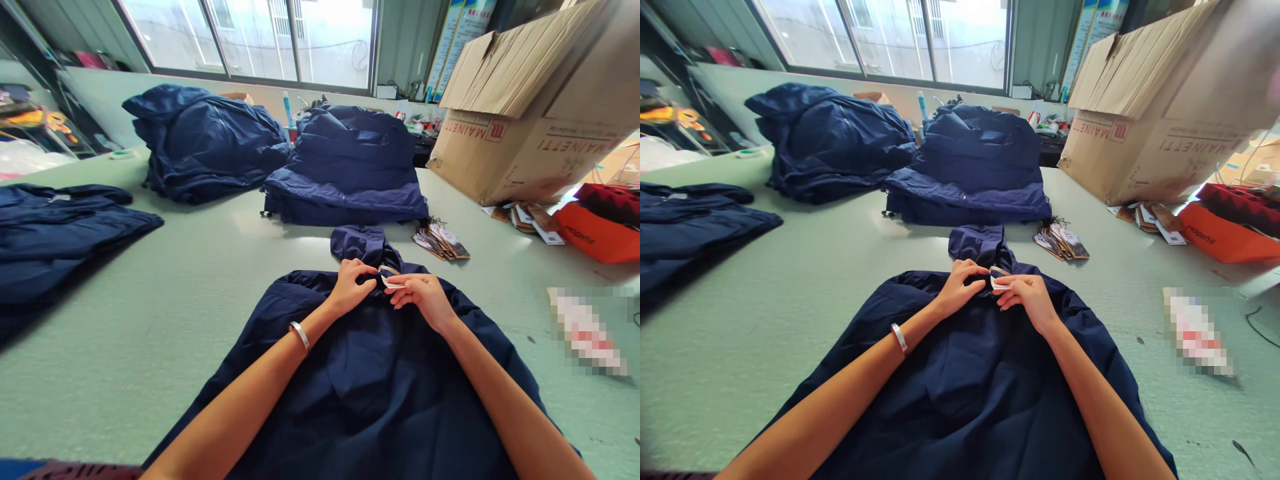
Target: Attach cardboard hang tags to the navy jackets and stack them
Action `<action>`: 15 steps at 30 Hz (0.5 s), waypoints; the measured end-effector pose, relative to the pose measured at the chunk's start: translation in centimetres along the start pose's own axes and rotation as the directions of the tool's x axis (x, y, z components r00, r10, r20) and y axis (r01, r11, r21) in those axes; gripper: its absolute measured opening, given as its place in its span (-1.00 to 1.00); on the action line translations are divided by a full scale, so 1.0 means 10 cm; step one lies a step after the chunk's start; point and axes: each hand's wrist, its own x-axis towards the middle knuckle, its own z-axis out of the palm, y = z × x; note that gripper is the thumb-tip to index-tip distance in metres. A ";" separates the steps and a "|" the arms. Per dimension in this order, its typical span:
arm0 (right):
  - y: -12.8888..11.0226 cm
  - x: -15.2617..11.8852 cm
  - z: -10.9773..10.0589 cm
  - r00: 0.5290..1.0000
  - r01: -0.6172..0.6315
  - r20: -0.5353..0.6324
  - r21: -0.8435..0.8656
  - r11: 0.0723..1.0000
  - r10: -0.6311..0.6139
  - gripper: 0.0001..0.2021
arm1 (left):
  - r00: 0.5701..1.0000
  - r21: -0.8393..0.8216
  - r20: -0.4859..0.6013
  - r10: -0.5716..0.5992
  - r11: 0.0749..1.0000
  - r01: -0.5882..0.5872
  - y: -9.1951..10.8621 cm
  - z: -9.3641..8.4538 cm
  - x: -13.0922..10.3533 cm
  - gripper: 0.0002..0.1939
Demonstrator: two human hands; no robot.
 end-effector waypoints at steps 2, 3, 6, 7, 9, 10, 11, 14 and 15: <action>0.00 0.03 -0.05 0.996 -0.070 0.064 0.053 0.996 0.067 -0.70 | 1.000 -0.010 -0.006 0.003 1.000 -0.003 0.02 0.00 -0.01 -0.83; 0.01 0.03 -0.06 0.994 -0.082 0.070 0.042 0.996 0.079 -0.71 | 1.000 -0.015 -0.007 0.003 1.000 -0.003 0.02 0.01 0.00 -0.83; 0.04 0.03 -0.06 0.996 -0.063 0.053 -0.045 0.997 0.066 -0.69 | 1.000 -0.038 -0.019 -0.017 0.999 0.017 -0.01 0.02 0.02 -0.84; 0.06 0.03 -0.05 0.997 -0.053 0.052 -0.060 0.997 0.057 -0.65 | 0.999 -0.048 -0.029 -0.035 0.998 0.034 -0.02 0.02 0.03 -0.85; 0.09 0.03 -0.02 0.998 -0.037 0.053 -0.071 0.997 0.040 -0.59 | 0.996 -0.066 -0.047 -0.075 0.995 0.072 -0.04 0.02 0.04 -0.86; 0.10 0.02 -0.01 0.998 -0.027 0.051 -0.072 0.997 0.031 -0.57 | 0.995 -0.072 -0.052 -0.089 0.994 0.085 -0.04 0.02 0.04 -0.86; 0.12 0.03 0.00 0.999 -0.018 0.047 -0.076 0.997 0.021 -0.56 | 0.994 -0.078 -0.051 -0.097 0.993 0.093 -0.03 0.02 0.04 -0.86; 0.13 0.03 0.02 1.000 0.003 0.031 -0.088 0.996 0.000 -0.55 | 0.995 -0.092 -0.023 -0.102 0.991 0.099 0.01 0.01 0.04 -0.78; 0.13 0.03 0.03 1.000 0.005 0.025 -0.089 0.996 -0.003 -0.56 | 0.995 -0.095 -0.003 -0.100 0.991 0.099 0.03 0.00 0.04 -0.74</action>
